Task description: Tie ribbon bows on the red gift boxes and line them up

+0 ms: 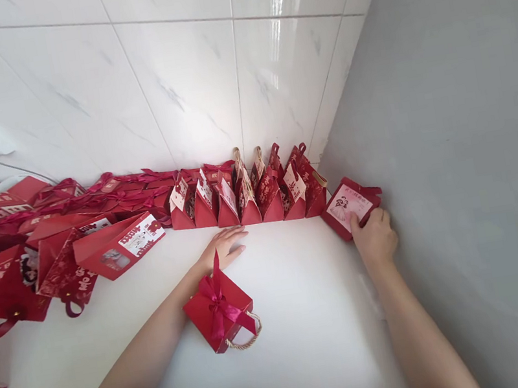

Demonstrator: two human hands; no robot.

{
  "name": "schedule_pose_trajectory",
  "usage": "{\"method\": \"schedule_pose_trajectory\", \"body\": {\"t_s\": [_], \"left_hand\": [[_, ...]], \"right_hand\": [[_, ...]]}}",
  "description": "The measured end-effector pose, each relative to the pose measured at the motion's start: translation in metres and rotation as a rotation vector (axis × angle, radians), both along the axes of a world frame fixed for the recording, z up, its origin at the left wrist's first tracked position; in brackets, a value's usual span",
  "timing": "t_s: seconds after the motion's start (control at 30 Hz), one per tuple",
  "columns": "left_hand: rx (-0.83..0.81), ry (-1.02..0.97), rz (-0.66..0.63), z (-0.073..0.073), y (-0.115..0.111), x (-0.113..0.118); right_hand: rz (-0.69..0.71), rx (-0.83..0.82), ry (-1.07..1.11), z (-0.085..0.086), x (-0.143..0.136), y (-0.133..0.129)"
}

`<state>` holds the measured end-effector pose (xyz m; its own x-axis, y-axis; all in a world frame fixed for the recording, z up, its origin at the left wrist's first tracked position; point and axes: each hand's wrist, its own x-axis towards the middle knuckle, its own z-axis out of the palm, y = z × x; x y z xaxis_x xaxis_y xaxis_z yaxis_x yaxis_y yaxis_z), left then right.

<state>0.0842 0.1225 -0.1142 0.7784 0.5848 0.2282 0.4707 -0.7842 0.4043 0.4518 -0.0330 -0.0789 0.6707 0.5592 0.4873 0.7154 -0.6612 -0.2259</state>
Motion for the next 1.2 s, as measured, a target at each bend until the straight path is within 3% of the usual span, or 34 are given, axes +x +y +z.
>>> {"method": "schedule_pose_trajectory", "body": {"t_s": [0.2, 0.4, 0.53, 0.77, 1.03, 1.2], "left_hand": [[0.014, 0.000, 0.014, 0.000, -0.002, -0.003], [0.008, -0.008, 0.013, -0.002, -0.001, -0.005], [0.003, -0.017, 0.010, -0.004, 0.001, -0.005], [-0.008, -0.018, 0.013, -0.006, 0.003, -0.005], [-0.038, -0.013, 0.021, -0.001, -0.001, -0.006], [-0.079, -0.008, 0.025, 0.002, -0.003, -0.005]], "right_hand": [[0.050, 0.125, -0.049, 0.012, 0.001, 0.007], [0.152, 0.249, -0.052, 0.005, 0.010, 0.017], [0.191, 0.210, -0.010, 0.005, 0.018, 0.029], [0.218, 0.170, 0.037, 0.025, 0.010, 0.029], [0.314, 0.043, 0.391, 0.014, 0.017, 0.081], [0.428, 0.102, 0.585, 0.015, 0.017, 0.109]]}}
